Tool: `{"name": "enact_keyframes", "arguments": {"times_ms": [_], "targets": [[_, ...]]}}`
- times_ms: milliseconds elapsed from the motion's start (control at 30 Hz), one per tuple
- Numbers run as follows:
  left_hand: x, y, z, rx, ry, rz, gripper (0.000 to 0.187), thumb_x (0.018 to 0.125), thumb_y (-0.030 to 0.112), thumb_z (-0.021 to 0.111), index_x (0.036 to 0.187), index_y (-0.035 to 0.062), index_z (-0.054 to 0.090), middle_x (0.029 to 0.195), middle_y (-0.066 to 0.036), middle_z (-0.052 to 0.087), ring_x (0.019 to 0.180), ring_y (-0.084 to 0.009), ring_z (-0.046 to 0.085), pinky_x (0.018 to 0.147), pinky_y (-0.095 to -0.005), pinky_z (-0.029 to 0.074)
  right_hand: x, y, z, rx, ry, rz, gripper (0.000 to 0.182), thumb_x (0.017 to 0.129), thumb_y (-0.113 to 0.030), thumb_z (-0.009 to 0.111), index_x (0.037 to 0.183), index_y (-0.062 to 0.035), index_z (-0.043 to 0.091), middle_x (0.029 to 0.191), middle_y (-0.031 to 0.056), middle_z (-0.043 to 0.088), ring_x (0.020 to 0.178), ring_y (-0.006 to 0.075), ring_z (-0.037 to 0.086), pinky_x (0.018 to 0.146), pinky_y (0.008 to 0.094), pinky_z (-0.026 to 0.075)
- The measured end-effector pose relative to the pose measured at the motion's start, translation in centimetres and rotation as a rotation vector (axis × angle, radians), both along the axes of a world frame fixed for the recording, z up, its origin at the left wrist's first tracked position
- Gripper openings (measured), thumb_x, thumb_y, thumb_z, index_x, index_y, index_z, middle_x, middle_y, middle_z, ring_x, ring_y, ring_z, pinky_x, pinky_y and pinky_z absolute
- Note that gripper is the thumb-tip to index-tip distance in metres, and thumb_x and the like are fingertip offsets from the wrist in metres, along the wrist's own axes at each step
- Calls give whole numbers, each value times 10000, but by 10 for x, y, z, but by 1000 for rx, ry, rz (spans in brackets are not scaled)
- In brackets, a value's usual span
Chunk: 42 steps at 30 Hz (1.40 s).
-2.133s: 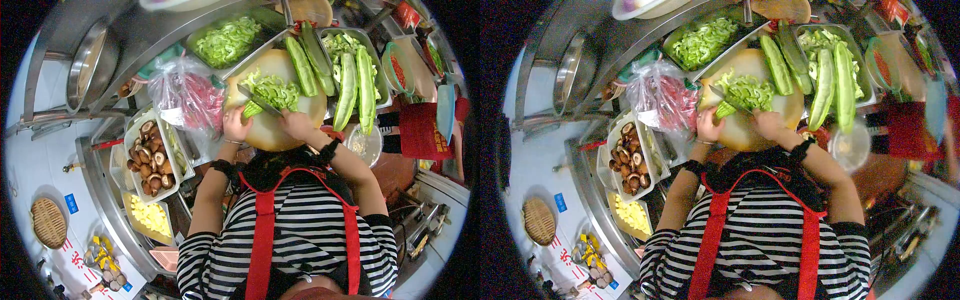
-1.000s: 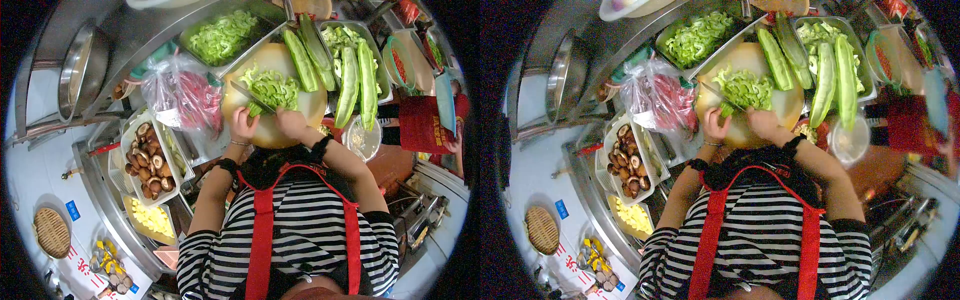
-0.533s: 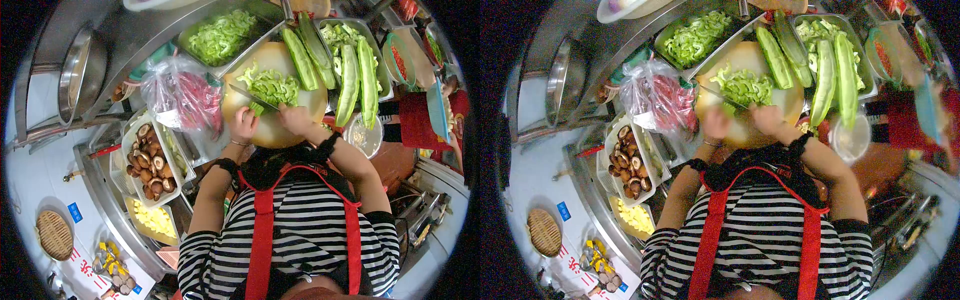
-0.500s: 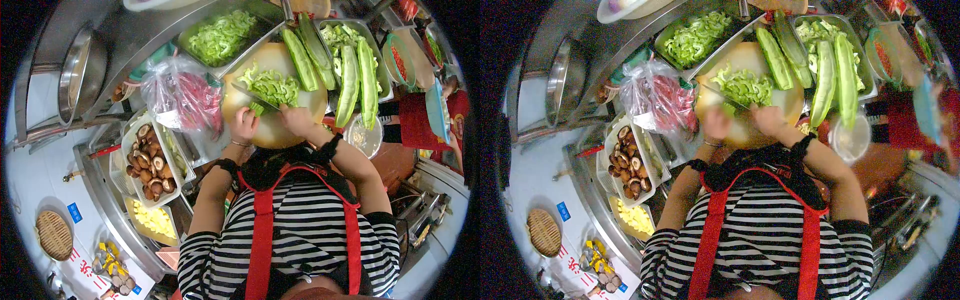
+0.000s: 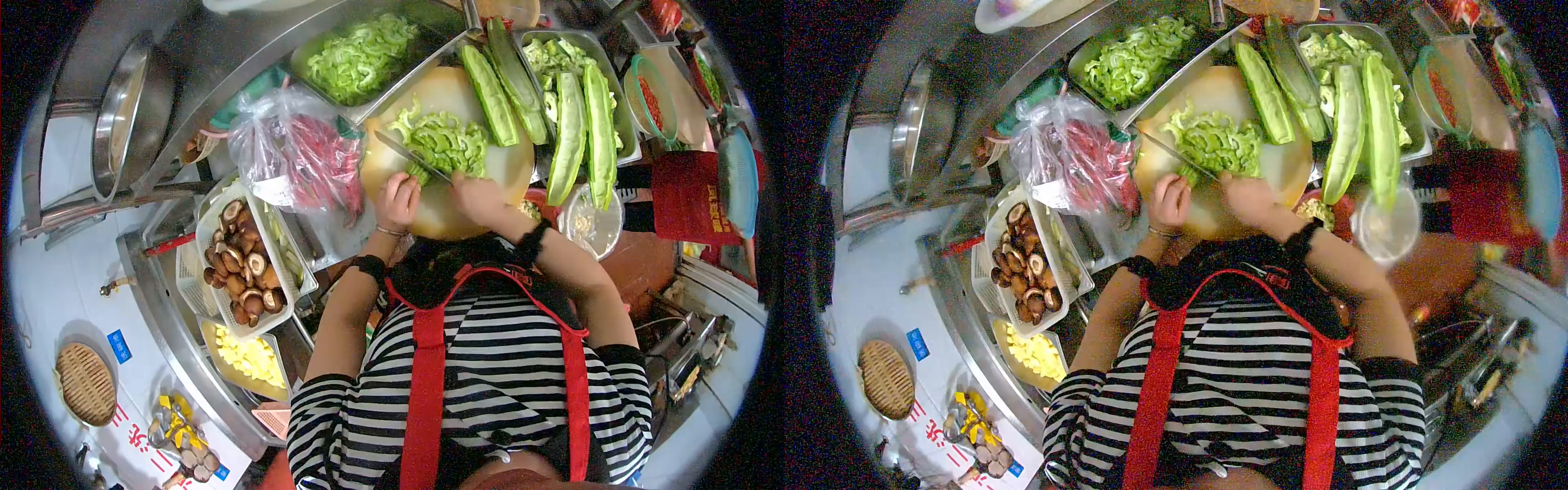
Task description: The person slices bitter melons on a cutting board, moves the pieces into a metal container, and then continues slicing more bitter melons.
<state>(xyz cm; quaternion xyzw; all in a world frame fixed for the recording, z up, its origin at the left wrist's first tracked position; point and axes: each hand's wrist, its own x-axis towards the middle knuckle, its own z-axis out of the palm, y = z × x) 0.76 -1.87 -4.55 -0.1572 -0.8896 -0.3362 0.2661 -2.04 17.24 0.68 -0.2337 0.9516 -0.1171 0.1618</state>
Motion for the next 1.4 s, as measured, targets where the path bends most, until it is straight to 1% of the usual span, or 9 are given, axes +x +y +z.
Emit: {"name": "enact_keyframes", "arguments": {"times_ms": [133,433,567,633,767,933,1067,1233,1400], "targets": [[-4,-3,-3,-50,19,-16,172,729,81,649,883,28,593,959,-123,548,805,-295,551,690,-362,456,-10,-1,9,62,-50,25,171,794,-160,454,904,-29,462,669,138,621,601,303,625,496,414,491],[-8,-4,-1,-2,22,-31,154,717,81,660,849,37,594,910,-108,555,750,-286,558,627,-352,459,-7,-7,2,15,-10,-15,209,842,-248,461,864,-40,466,631,151,604,572,316,609,513,433,478],[-3,-2,-7,-27,39,0,163,722,99,671,855,43,596,921,-110,557,768,-283,568,621,-350,470,-12,4,8,48,-70,51,201,791,-162,481,950,-39,467,685,142,622,623,297,629,508,416,495],[-1,0,-6,-5,16,9,162,721,103,671,854,45,598,920,-110,556,770,-283,568,626,-352,469,-3,-1,14,-47,26,8,226,846,-262,460,854,-36,463,631,152,603,571,315,608,500,429,477],[-6,-1,-3,5,55,-21,142,695,56,665,797,37,569,858,-93,541,732,-277,533,636,-358,440,-9,-6,-15,23,-7,-2,239,850,-272,457,854,-34,454,628,156,600,569,319,605,499,431,475],[-4,0,-4,10,43,-7,155,703,71,670,826,39,582,889,-107,548,752,-285,549,646,-359,453,-4,1,13,-57,28,36,263,852,-288,459,854,-25,463,607,154,592,536,325,592,485,428,470],[-5,-2,-6,2,48,-37,171,713,89,672,854,35,592,928,-122,559,783,-300,560,662,-362,460,-4,-6,-23,-9,5,-13,263,855,-287,459,865,-24,459,603,155,588,537,333,589,483,433,465],[-5,-2,-2,-30,29,-14,192,710,87,677,867,34,580,923,-119,558,789,-302,559,664,-364,458,-4,0,13,-83,28,41,253,854,-281,452,864,-28,464,601,159,589,542,334,592,483,438,465],[-6,3,2,6,15,10,147,702,67,661,818,47,573,883,-105,546,759,-286,549,649,-363,448,-1,-12,-6,11,-73,-9,224,830,-238,452,906,-28,465,684,163,610,614,321,614,529,427,486]]}}
